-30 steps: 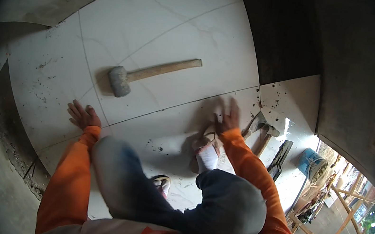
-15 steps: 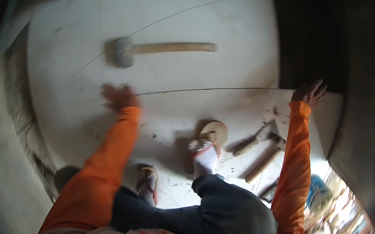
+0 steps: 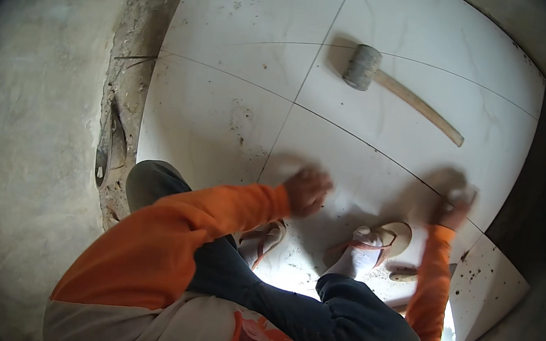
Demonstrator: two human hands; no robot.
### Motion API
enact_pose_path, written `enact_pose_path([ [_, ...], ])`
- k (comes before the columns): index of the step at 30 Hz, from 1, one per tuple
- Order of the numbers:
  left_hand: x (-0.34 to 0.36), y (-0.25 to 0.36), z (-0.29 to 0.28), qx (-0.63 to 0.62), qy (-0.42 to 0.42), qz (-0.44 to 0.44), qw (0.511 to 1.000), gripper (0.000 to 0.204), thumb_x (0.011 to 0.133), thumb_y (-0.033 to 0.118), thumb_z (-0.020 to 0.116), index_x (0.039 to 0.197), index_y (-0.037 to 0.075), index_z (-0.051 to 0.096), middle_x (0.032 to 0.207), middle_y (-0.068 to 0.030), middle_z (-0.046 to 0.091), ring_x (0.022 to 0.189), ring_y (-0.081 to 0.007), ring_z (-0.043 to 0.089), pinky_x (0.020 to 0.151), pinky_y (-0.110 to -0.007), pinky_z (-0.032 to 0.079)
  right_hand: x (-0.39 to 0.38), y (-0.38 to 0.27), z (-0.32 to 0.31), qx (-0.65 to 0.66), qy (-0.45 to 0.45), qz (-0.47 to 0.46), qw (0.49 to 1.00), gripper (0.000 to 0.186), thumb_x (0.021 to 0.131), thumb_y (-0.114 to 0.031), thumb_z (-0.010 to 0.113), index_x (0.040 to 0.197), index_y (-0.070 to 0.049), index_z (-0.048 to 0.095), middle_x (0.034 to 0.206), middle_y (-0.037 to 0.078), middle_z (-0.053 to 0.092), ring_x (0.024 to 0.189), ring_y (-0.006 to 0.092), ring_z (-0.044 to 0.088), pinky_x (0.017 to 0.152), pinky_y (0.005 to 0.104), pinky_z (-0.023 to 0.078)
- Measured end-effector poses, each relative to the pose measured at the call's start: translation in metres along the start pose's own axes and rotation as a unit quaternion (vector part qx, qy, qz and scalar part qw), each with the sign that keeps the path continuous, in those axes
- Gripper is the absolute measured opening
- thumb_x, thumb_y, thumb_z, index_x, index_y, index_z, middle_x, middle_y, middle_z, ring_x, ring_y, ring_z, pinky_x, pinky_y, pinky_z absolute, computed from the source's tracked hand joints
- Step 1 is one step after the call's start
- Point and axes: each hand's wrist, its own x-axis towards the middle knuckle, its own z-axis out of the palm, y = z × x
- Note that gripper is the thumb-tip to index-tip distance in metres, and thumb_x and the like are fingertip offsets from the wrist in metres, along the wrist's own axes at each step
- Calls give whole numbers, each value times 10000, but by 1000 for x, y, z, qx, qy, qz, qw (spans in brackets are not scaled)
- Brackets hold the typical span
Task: The person installs floor tiles by applying mortar to the floor and tapping the tiles into place with a rubber mallet.
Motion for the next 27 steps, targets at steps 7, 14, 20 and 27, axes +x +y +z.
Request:
enact_pose_path([
  [7,50,-55,-15,89,315,-464,823,578,897,253,484,1425,77,329,1495,-166,306,1426,-338,194,1141,-526,142,-39,-254,18,258,-423,-314,810,842,756,-396,670,1410,1,319,1477,257,266,1391,432,202,1124,559,157],
  [14,44,-60,-28,109,204,-424,876,616,881,267,487,1438,64,318,1538,-159,220,1434,-337,164,1143,-540,127,-15,-227,22,237,-169,-195,937,606,786,-203,647,1335,-32,456,1378,254,408,1343,401,317,1105,562,213],
  [20,59,-31,-12,142,82,-278,947,654,864,315,491,1423,16,333,1551,-154,185,1438,-341,145,1146,-561,78,56,-160,9,195,7,-109,975,557,782,-225,686,1293,-79,520,1249,200,535,1199,363,470,1009,498,361],
  [27,50,-22,5,168,-3,-164,972,623,864,328,461,1405,33,369,1516,-177,257,1408,-376,209,1106,-636,110,125,-101,21,-43,-79,-100,991,499,816,-362,667,1259,-181,526,1172,99,547,1117,309,499,933,485,384],
])
